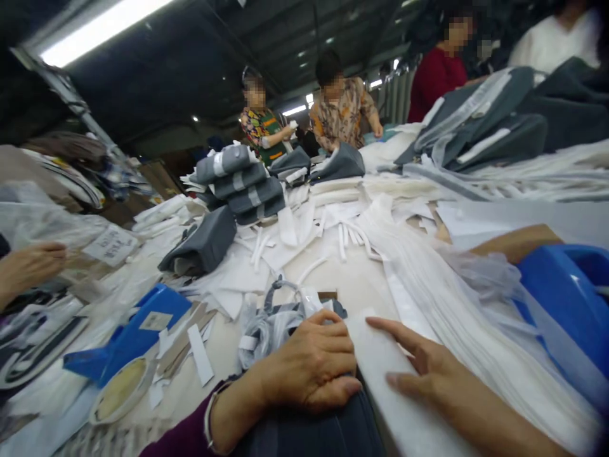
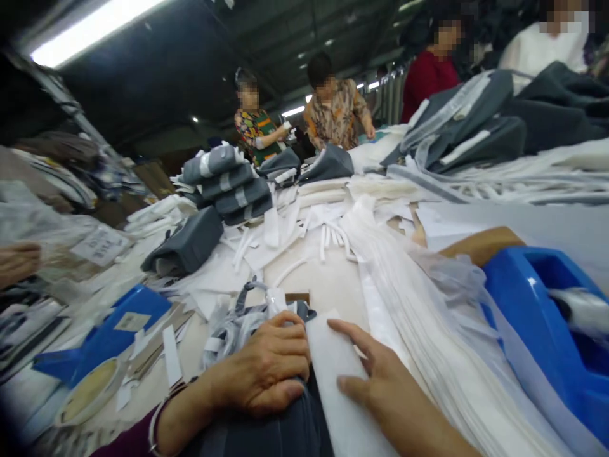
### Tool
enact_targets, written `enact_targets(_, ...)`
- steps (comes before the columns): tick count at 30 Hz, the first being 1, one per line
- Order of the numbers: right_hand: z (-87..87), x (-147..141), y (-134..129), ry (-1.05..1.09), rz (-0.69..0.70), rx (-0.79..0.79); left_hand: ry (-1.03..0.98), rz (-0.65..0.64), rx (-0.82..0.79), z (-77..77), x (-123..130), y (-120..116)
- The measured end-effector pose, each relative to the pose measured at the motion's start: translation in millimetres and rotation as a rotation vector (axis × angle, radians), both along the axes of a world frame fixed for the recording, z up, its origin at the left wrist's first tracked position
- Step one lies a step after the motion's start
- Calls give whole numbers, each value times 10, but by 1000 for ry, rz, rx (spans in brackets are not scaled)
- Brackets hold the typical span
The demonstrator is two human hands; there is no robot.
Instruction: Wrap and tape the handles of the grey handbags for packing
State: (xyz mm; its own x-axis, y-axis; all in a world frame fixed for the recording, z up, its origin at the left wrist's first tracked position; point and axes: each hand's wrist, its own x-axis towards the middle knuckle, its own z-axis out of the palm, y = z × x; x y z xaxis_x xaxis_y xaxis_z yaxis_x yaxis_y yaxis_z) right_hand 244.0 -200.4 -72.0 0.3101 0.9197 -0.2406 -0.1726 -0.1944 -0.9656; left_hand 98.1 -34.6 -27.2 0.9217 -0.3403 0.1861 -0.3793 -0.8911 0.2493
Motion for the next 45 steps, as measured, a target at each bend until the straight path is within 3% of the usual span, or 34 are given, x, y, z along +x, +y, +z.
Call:
enact_targets(7,367,133,-144,-61,-391,-31,-2,15,6,-7,-25,-23)
enact_targets(13,492,-115,-241,203,-535,147,-47,-8,-166,-76,-28,4)
enact_targets(16,613,-258,-262,212,-603,190,-161,39,-302,69,-64,-28)
enact_targets(19,724,-379,-268,236,-638,234,-228,93,-438,331,-190,-180)
enact_targets(22,821,-510,-248,241,-642,273,-219,158,-496,551,-395,-438)
enact_targets(26,938,-782,-182,265,-577,356,-216,285,-494,630,-709,-723)
enact_targets(29,989,-1042,-136,321,-394,368,-332,341,-522,642,-994,-821)
enact_targets(32,990,-1238,-116,346,-256,345,-467,260,-518,663,-1320,-919)
enact_targets(38,927,-1281,-150,333,-281,306,-513,84,-323,539,-1765,-1204)
enact_targets(41,881,-1254,-193,340,-279,299,-502,80,-288,445,-1801,-1279)
enact_targets(45,816,-1196,-252,360,-311,310,-516,144,-375,359,-1736,-1317)
